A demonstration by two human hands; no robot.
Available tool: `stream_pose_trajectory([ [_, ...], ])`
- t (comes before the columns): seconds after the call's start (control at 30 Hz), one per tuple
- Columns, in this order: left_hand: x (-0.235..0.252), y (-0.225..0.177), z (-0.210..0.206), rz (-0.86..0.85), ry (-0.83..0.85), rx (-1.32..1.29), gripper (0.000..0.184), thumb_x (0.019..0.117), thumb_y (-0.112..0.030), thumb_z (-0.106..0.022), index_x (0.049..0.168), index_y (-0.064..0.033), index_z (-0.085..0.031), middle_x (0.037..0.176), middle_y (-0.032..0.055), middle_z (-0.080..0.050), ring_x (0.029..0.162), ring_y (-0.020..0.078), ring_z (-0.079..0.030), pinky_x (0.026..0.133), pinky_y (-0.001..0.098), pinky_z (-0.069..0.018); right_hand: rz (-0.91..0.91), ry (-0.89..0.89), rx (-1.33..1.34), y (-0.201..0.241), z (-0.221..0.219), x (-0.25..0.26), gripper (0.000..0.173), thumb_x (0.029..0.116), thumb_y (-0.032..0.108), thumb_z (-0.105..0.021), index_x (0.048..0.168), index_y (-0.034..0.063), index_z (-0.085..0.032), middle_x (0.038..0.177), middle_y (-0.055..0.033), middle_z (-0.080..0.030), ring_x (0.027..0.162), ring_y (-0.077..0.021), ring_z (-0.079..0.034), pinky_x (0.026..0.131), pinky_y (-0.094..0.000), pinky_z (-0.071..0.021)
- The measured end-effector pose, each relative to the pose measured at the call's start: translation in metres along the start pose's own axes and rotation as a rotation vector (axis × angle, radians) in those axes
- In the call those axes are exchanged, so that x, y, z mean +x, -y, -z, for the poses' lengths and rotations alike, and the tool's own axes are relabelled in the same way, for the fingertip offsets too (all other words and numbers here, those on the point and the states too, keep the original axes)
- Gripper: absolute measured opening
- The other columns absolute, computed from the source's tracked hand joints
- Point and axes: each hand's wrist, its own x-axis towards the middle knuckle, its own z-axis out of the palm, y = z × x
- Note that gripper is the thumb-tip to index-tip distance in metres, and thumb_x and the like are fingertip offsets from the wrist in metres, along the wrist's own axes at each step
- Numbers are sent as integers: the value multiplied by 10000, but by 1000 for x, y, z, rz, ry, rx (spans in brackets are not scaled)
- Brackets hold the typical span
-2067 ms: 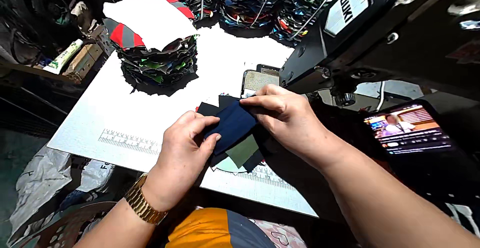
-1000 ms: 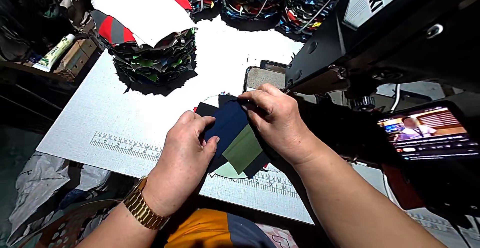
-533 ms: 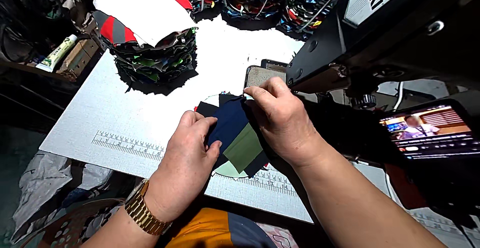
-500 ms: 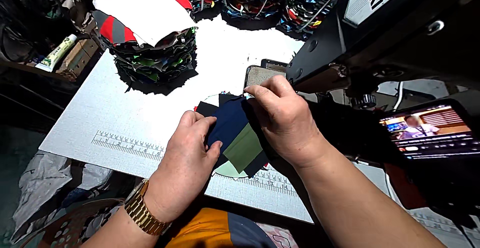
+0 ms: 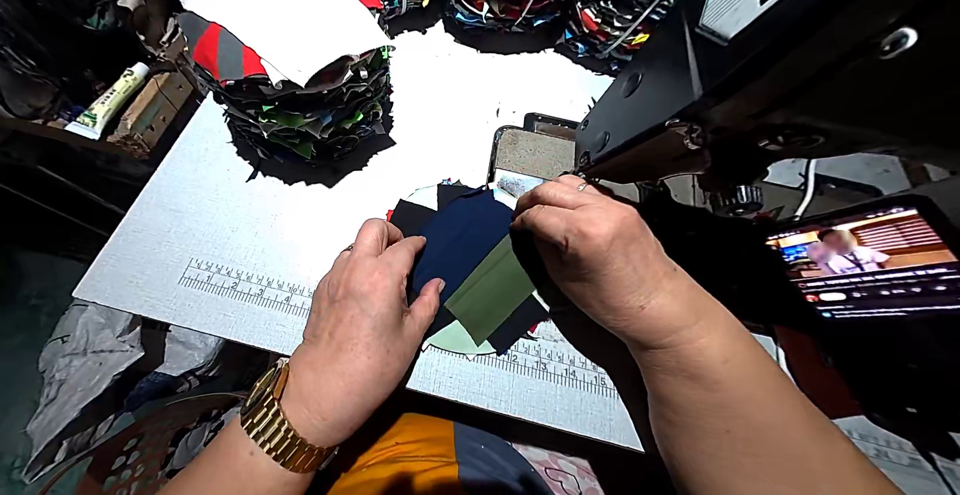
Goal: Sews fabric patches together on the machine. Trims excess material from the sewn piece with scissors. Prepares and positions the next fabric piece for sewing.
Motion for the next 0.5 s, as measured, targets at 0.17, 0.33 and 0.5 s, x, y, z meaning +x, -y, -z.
stream_pose_trajectory([
  [0.17,2,5,2,-3,-1,-105,383,928,-339,-717,1257,-145,-723,1098,3,-603,881,94,-610,715,270,-542,27,-31,46,6,1,2,196,900,-63,-550,906,5,-734,977,-132,-695,957,-278,-653,826,-385,-540],
  [0.33,3,10,7,-4,20,-126,318,956,-272,-689,1247,-153,-731,1094,2,-608,853,82,-606,690,250,-534,20,54,61,5,-1,1,164,877,15,-577,895,20,-740,989,-123,-699,963,-278,-646,830,-399,-524],
  [0.5,5,14,15,-37,-87,-67,246,987,-222,-620,1176,-166,-768,1076,16,-597,767,79,-559,637,250,-487,48,-33,100,7,-3,4,185,904,10,-596,994,-1,-757,1021,-134,-697,990,-274,-636,841,-382,-519],
])
